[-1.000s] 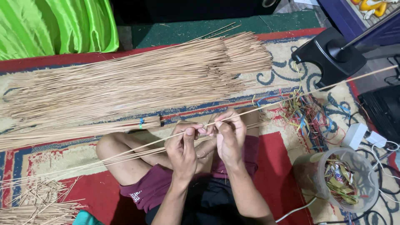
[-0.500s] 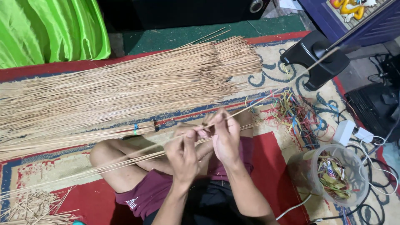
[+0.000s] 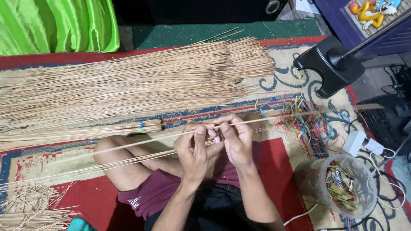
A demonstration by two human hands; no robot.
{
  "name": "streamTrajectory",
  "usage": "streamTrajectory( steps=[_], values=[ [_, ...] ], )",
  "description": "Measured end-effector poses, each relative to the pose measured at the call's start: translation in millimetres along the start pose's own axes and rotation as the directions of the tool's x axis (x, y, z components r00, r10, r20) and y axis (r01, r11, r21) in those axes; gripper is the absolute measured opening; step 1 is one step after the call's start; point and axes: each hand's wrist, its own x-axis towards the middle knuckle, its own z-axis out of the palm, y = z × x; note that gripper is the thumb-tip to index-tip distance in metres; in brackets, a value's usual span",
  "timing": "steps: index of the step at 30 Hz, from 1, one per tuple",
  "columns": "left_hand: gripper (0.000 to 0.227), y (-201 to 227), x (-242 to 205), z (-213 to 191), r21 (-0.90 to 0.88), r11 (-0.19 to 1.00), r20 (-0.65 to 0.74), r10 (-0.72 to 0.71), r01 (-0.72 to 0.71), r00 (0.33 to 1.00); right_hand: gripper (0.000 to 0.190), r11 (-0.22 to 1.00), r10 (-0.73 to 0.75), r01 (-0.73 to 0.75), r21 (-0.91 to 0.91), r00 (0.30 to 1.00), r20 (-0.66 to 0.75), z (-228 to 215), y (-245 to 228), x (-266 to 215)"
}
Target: Bundling thin wooden sticks together using a cord to create a broom or similar object.
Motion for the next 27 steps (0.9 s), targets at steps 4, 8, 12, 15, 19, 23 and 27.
streamTrajectory(
  steps=[4,8,12,15,19,23,27],
  values=[
    [0.031,3.5,-3.2,7.9,-0.023,1.0,0.013,-0.009,0.009,1.0,0.018,0.994,-0.091,0.088,-0.066,0.995,-0.044,14.3,-4.4,-4.1],
    [0.025,7.4,-7.1,9.0,-0.041,0.999,0.047,-0.006,0.007,0.999,0.035,0.999,-0.013,0.021,0.038,0.984,-0.18,19.0,-5.2,-1.5],
    [0.031,-4.6,-1.7,-1.2,-0.097,0.995,-0.046,-0.035,0.031,0.998,0.049,1.0,0.02,-0.02,0.014,1.0,0.005,12.9,-13.0,-0.6],
    [0.03,-9.0,-6.8,5.3,-0.067,0.998,-0.041,-0.014,0.011,0.999,0.025,0.998,0.031,-0.03,0.059,0.999,-0.008,17.0,-18.2,-4.0],
    [0.033,-0.8,-12.2,4.3,0.001,0.998,-0.042,-0.056,0.057,0.998,0.024,0.99,0.113,-0.101,0.095,0.984,-0.134,16.2,-10.5,-4.1],
    [0.032,16.0,-1.7,3.3,0.023,0.996,0.063,0.086,-0.088,0.994,0.021,0.978,0.174,-0.153,0.141,0.974,-0.145,26.0,-21.2,0.7],
    [0.029,10.8,-5.7,1.8,0.004,0.987,0.104,0.157,-0.158,0.982,0.043,0.984,0.126,-0.102,0.148,0.978,-0.164,25.8,-27.0,-0.2]
  ],
)
